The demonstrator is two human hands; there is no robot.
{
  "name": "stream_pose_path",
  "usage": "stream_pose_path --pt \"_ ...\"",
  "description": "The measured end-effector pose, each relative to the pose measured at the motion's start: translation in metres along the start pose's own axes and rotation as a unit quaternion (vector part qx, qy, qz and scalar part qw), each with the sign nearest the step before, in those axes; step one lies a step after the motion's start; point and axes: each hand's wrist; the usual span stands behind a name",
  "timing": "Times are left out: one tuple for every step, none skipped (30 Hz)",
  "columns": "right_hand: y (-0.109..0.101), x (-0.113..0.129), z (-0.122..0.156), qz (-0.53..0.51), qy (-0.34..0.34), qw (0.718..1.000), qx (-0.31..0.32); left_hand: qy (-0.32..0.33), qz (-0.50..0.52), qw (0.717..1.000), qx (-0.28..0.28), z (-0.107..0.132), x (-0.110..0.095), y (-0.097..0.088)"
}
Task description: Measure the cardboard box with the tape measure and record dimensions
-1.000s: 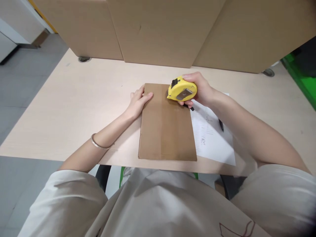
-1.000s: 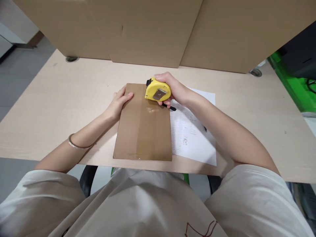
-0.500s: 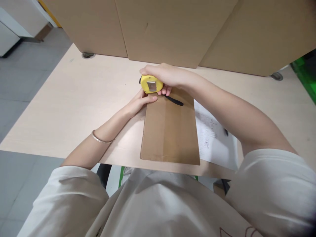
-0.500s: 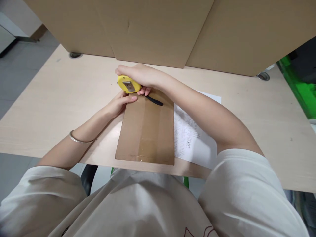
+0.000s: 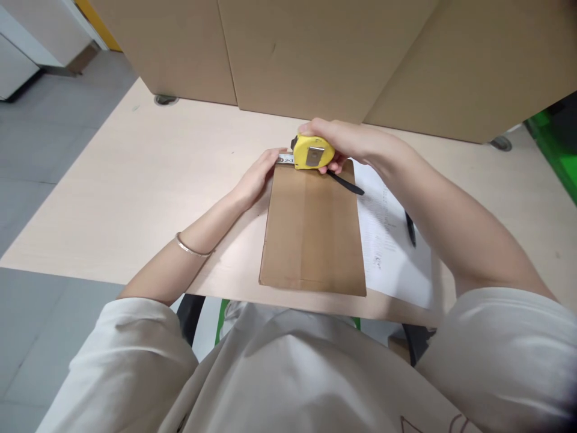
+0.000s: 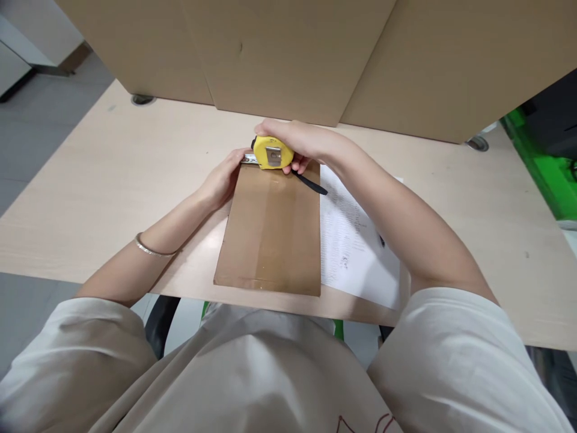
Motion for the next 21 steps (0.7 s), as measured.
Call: stream_pose_path --pt "0.001 0.001 -0.001 -0.001 -0.001 1.0 -0.001 0.002 -0.002 1.0 -0.008 0.0 0.001 -0.001" --pt "0.001 0.002 -0.001 0.001 -0.001 1.0 -0.004 0.004 -0.001 1.0 -0.01 0.0 0.001 -0.002" --pt "0.001 0.003 0.0 0.005 0.001 1.0 -0.005 0.005 0.0 1.0 -0.007 0.0 0.001 -0.003" --pt "0.0 0.003 0.001 0.012 0.003 1.0 -0.007 0.006 -0.002 1.0 -0.004 0.0 0.0 -0.004" --pt "-0.002 0.003 0.003 0.021 0.004 1.0 -0.006 0.007 -0.006 1.0 -0.001 0.001 -0.001 -0.005" --pt "-0.005 0.001 0.005 0.028 0.005 1.0 -0.005 0.006 -0.009 1.0 0.001 0.001 -0.003 -0.006" --pt "-0.009 -0.003 0.007 0.033 0.006 0.999 -0.005 0.005 -0.009 1.0 0.001 0.001 -0.005 -0.006" --pt "-0.015 -0.009 0.01 0.034 0.004 0.999 -0.007 0.003 -0.006 1.0 0.002 0.001 -0.007 -0.006" --pt "-0.022 -0.017 0.012 0.029 0.0 1.0 -0.01 0.001 -0.001 1.0 0.002 0.002 -0.009 -0.005" --pt "-0.03 -0.027 0.015 0.021 -0.005 1.0 -0.012 -0.002 0.004 1.0 0.001 0.001 -0.01 -0.005" --pt "-0.039 -0.039 0.017 0.009 -0.008 1.0 -0.014 -0.003 0.006 1.0 0.001 0.001 -0.011 -0.004" --pt "-0.047 -0.051 0.019 -0.004 -0.008 1.0 -0.015 -0.005 0.006 1.0 0.0 0.001 -0.012 -0.004" --pt "-0.055 -0.063 0.02 -0.017 -0.003 1.0 -0.014 -0.007 0.005 1.0 0.0 0.001 -0.013 -0.003" --pt "-0.062 -0.074 0.021 -0.029 0.004 0.999 -0.011 -0.011 0.004 1.0 -0.001 0.001 -0.013 -0.003" --pt "-0.066 -0.083 0.022 -0.041 0.012 0.999 -0.009 -0.015 0.003 1.0 -0.003 0.001 -0.013 -0.003" --pt "-0.069 -0.091 0.022 -0.05 0.019 0.999 -0.009 -0.02 0.002 1.0 -0.005 0.001 -0.013 -0.003" --pt "-0.071 -0.096 0.022 -0.057 0.022 0.998 -0.009 -0.025 0.001 1.0 -0.007 0.001 -0.014 -0.003" --pt "-0.07 -0.1 0.021 -0.064 0.021 0.998 -0.012 -0.027 0.0 1.0 -0.009 0.001 -0.014 -0.003" --pt "-0.069 -0.102 0.02 -0.071 0.019 0.997 -0.017 -0.028 -0.001 1.0 -0.009 0.001 -0.015 -0.004" --pt "-0.067 -0.103 0.019 -0.077 0.017 0.997 -0.022 -0.029 -0.001 1.0 -0.009 0.001 -0.015 -0.004" --pt "-0.065 -0.103 0.019 -0.084 0.016 0.996 -0.027 -0.029 -0.001 1.0 -0.007 0.001 -0.015 -0.004"
Point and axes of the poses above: each hand's wrist, its own z-axis away from the middle knuckle, its own y-axis out of the palm, x = y × z, and after that the axes turned 14 degrees about y, right-handed
